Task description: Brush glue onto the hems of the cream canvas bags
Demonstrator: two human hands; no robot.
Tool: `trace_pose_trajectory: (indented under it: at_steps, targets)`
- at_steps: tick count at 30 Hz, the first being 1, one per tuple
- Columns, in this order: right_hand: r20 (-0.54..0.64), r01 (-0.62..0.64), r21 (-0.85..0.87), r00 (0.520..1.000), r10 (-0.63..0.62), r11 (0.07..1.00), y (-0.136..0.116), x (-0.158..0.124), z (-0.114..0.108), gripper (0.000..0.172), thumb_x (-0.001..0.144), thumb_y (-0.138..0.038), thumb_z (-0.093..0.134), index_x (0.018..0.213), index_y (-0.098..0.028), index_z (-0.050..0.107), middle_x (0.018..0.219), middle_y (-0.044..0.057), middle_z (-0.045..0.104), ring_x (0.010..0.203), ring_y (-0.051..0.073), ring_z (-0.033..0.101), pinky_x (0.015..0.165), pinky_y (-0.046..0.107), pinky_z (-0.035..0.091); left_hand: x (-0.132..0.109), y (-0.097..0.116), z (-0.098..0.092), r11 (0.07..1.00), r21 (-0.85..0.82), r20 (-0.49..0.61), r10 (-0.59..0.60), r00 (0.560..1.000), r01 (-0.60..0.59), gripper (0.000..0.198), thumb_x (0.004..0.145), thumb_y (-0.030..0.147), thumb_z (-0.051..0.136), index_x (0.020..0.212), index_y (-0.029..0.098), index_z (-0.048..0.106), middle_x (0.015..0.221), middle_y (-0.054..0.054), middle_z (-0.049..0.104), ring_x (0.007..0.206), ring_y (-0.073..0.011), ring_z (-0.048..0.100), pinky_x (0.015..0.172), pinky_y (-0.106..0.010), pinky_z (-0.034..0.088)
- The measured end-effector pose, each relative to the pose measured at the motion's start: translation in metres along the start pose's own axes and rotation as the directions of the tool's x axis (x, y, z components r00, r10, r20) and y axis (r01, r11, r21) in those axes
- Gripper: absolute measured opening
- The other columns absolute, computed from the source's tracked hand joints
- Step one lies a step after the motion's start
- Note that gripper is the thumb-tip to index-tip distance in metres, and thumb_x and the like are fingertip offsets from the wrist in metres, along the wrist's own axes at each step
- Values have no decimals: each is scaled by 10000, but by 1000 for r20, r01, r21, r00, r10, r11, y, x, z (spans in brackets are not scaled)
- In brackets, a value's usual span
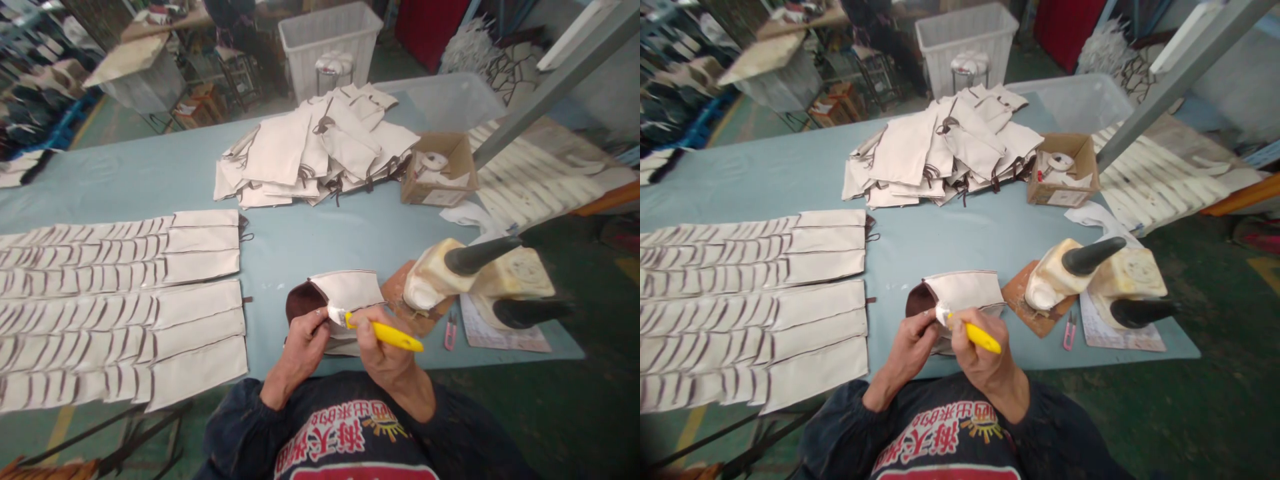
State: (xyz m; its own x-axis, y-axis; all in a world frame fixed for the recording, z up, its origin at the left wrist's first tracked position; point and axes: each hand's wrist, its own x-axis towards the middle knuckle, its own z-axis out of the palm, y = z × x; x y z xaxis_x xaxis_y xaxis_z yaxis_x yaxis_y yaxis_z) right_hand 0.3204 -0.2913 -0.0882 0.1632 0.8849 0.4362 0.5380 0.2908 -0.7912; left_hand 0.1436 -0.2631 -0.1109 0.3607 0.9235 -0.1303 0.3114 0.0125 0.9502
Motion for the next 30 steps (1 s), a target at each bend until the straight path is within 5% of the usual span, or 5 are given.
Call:
trace_pose_trajectory:
  at_steps: [6,12,17,22,30]
  targets:
    - [55,40,59,998,-43,997,-13,1,3,220,991,-233,499,837,-246,655,688,6,718,573,165,669,578,274,535,-3,5,0,1000,-2,-2,15,1000,-15,348,908,149,469,988,188,805,738,-9,684,634,-161,565,763,-277,519]
    - [91,-364,282,931,353,888,0,-3,-3,328,1032,-414,471,809,-229,625,566,-24,570,471,148,539,476,272,450,-1,3,-1,978,-185,0,-98,995,96,285,886,229,542,1005,179,796,910,-50,764,839,-212,664,777,-280,516]
    - [70,-440,450,885,461,777,1,0,-8,341,1008,-484,520,787,-232,584,481,-67,451,391,130,448,399,255,364,8,0,-5,909,-354,19,-231,973,223,247,819,318,687,999,167,767,884,-44,750,759,-170,621,671,-240,476]
    - [20,-337,375,934,356,863,4,5,-7,336,1019,-441,496,800,-231,640,508,-48,498,420,136,471,443,266,408,10,12,-8,787,-518,143,-308,941,336,321,762,328,769,1024,142,772,856,-47,762,692,-136,618,630,-213,467]
    - [60,104,47,992,-107,993,9,29,-3,238,958,-302,515,795,-273,686,700,12,742,615,182,689,614,296,554,9,32,-8,683,-590,264,-341,902,431,370,734,365,826,1020,137,768,733,-22,724,596,-122,589,616,-230,476]
